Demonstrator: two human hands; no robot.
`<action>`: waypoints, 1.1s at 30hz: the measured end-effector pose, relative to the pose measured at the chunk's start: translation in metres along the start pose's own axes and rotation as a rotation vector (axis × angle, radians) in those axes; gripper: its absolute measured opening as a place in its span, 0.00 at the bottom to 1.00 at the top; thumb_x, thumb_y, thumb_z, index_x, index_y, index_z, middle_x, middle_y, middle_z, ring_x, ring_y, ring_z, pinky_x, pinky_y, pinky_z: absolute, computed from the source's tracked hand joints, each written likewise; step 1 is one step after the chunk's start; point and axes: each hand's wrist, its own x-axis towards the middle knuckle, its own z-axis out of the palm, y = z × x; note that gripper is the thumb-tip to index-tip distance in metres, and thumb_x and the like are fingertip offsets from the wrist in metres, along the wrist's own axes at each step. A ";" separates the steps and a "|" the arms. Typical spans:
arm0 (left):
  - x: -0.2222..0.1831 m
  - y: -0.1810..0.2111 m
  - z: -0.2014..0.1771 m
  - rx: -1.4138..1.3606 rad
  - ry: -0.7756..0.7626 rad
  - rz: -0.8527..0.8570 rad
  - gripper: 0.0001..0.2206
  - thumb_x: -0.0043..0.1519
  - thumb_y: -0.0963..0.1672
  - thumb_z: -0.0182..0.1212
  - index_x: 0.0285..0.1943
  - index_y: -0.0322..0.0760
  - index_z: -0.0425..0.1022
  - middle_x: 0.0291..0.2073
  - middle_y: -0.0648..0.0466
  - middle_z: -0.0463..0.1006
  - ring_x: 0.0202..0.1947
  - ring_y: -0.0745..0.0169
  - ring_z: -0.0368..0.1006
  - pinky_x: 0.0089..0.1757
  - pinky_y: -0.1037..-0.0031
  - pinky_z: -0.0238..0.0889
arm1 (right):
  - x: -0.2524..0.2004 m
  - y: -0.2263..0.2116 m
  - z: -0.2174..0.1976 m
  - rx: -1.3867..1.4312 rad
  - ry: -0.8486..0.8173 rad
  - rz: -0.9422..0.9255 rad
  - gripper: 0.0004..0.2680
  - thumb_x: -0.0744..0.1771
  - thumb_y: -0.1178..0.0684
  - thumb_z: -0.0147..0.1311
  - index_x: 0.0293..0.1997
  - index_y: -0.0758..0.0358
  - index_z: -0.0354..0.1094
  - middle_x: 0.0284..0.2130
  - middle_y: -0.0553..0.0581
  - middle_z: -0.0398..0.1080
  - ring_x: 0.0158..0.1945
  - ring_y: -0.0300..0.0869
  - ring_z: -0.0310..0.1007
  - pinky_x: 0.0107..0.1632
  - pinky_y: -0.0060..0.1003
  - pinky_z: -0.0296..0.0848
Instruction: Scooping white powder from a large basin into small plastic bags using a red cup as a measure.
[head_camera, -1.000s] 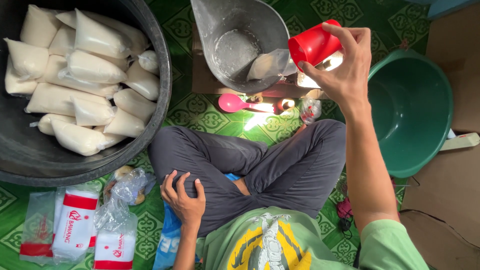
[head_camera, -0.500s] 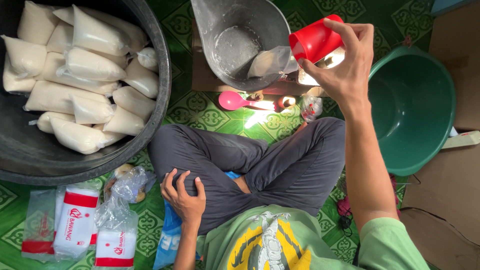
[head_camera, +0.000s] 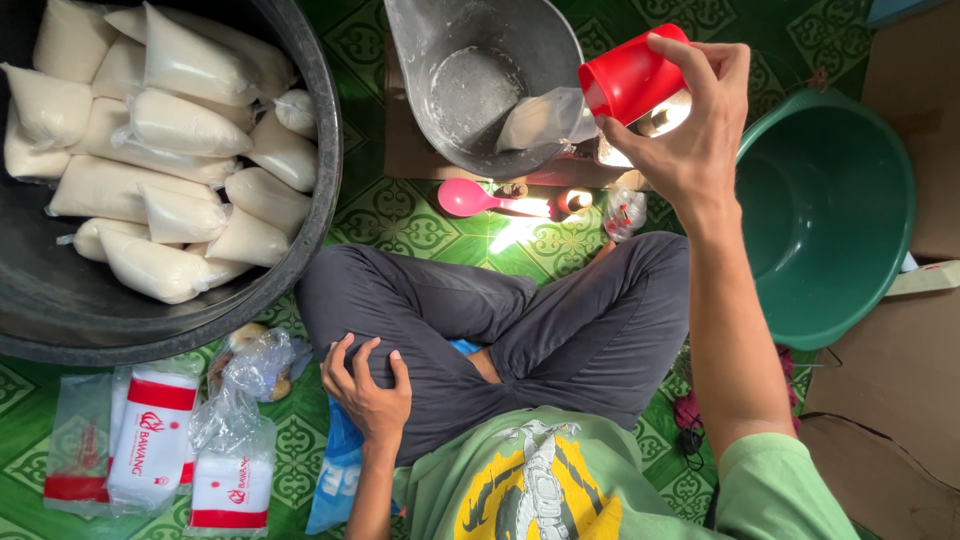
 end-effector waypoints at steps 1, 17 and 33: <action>0.000 0.000 0.000 0.000 -0.001 0.000 0.14 0.56 0.42 0.61 0.50 0.35 0.72 0.59 0.45 0.61 0.59 0.40 0.58 0.61 0.50 0.53 | -0.001 0.000 0.000 0.000 0.000 0.001 0.25 0.56 0.58 0.76 0.56 0.69 0.68 0.45 0.66 0.57 0.47 0.53 0.62 0.48 0.44 0.68; 0.001 0.001 -0.001 -0.003 -0.002 -0.001 0.14 0.56 0.42 0.61 0.50 0.35 0.72 0.59 0.45 0.61 0.59 0.40 0.58 0.61 0.49 0.53 | -0.003 0.012 0.003 0.153 -0.026 0.130 0.24 0.58 0.62 0.72 0.57 0.69 0.65 0.45 0.65 0.56 0.50 0.55 0.67 0.52 0.49 0.78; 0.001 0.002 -0.001 0.004 -0.001 -0.005 0.13 0.56 0.42 0.61 0.50 0.35 0.73 0.59 0.45 0.62 0.59 0.40 0.58 0.61 0.50 0.53 | -0.007 0.015 0.001 0.173 -0.025 0.149 0.24 0.58 0.61 0.73 0.56 0.71 0.66 0.43 0.65 0.56 0.48 0.55 0.67 0.49 0.48 0.79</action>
